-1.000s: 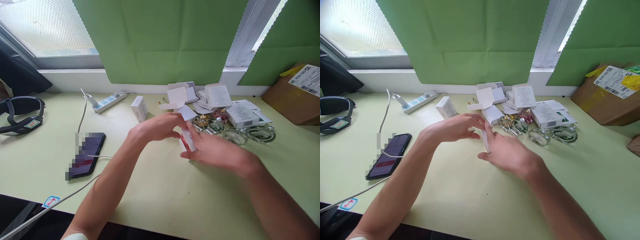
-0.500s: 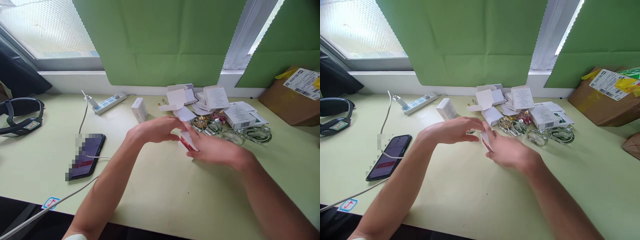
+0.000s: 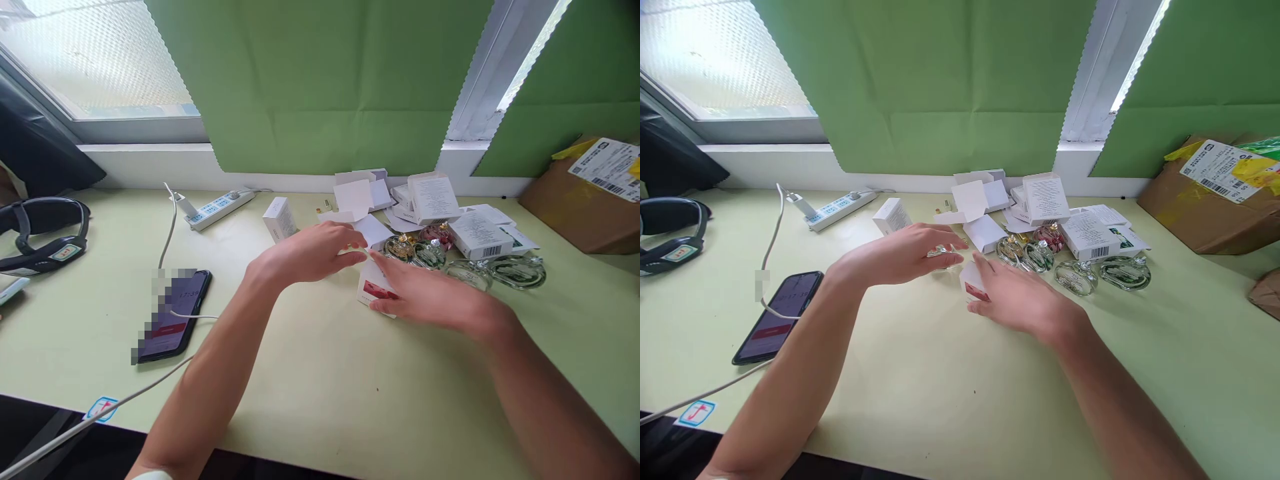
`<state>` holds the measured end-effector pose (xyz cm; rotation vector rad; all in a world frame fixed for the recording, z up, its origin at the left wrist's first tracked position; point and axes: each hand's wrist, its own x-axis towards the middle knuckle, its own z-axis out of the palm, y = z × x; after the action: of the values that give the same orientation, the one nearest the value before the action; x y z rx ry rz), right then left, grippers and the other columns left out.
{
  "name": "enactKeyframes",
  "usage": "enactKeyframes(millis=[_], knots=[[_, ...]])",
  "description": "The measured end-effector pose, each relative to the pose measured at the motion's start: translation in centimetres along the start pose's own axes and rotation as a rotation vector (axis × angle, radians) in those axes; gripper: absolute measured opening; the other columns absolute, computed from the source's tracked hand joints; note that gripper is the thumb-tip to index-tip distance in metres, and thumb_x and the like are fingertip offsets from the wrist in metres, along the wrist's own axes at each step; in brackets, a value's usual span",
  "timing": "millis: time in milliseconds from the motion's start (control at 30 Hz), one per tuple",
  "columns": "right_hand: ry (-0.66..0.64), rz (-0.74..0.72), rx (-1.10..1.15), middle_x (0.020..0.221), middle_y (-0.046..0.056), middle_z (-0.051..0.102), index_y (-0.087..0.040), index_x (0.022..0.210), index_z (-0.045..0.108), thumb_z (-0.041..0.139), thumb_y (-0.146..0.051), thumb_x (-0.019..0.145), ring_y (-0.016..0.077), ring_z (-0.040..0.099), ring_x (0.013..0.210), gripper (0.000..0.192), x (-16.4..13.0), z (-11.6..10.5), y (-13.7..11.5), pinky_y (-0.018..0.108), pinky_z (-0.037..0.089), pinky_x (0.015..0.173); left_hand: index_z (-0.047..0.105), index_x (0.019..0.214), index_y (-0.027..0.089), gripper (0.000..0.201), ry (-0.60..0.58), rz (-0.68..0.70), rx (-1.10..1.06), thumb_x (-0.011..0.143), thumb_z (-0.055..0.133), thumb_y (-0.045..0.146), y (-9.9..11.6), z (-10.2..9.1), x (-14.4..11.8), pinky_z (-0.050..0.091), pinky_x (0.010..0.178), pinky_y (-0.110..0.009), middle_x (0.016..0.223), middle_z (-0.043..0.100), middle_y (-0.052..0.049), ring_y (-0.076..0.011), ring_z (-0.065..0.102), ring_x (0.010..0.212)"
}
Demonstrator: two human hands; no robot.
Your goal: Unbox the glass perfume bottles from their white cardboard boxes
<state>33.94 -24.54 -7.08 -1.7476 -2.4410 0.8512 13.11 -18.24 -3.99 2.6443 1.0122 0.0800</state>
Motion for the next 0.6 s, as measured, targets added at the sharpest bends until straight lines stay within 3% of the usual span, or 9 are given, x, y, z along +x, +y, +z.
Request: enactKeyframes(millis=[167,300,467,600], knots=[[0.017,0.035,-0.096,0.140,0.015,0.055,-0.028,0.155,0.018,0.055,-0.044,0.090,0.0348,0.059,0.121,0.077,0.1,0.4,-0.8,0.039,0.051,0.084,0.058,0.130,0.023,0.039,-0.068,0.014,-0.010,0.100,0.041,0.040,-0.1,0.5,0.4,0.042,0.084,-0.028,0.125,0.064,-0.006,-0.0213,0.058,0.113],[0.047,0.029,-0.151,0.130,0.017,0.062,-0.026,0.155,0.020,0.050,-0.036,0.094,0.0324,0.065,0.109,0.069,0.4,0.7,-1.1,0.037,0.049,0.079,0.057,0.131,0.025,0.038,-0.092,0.008,-0.009,0.100,0.040,0.040,-0.2,0.6,0.4,0.042,0.084,-0.028,0.126,0.063,-0.006,-0.0208,0.058,0.112],[0.093,-0.010,-0.158,0.102,0.011,0.073,-0.029,0.149,0.034,0.050,-0.037,0.094,0.0323,0.068,0.096,0.059,0.5,-0.2,-1.8,0.036,0.047,0.073,0.060,0.127,0.024,0.040,-0.008,-0.013,-0.038,0.101,0.037,0.045,-0.4,-0.3,-0.3,0.043,0.081,-0.027,0.125,0.064,-0.005,-0.0201,0.059,0.108],[0.119,-0.065,-0.037,0.107,0.005,0.073,-0.040,0.148,0.035,0.055,-0.050,0.090,0.0291,0.068,0.089,0.063,-2.4,-2.9,-1.3,0.035,0.049,0.069,0.060,0.125,0.024,0.042,0.093,-0.057,-0.032,0.101,0.035,0.048,-0.4,-1.0,-0.7,0.043,0.078,-0.027,0.121,0.065,-0.006,-0.0207,0.060,0.105]])
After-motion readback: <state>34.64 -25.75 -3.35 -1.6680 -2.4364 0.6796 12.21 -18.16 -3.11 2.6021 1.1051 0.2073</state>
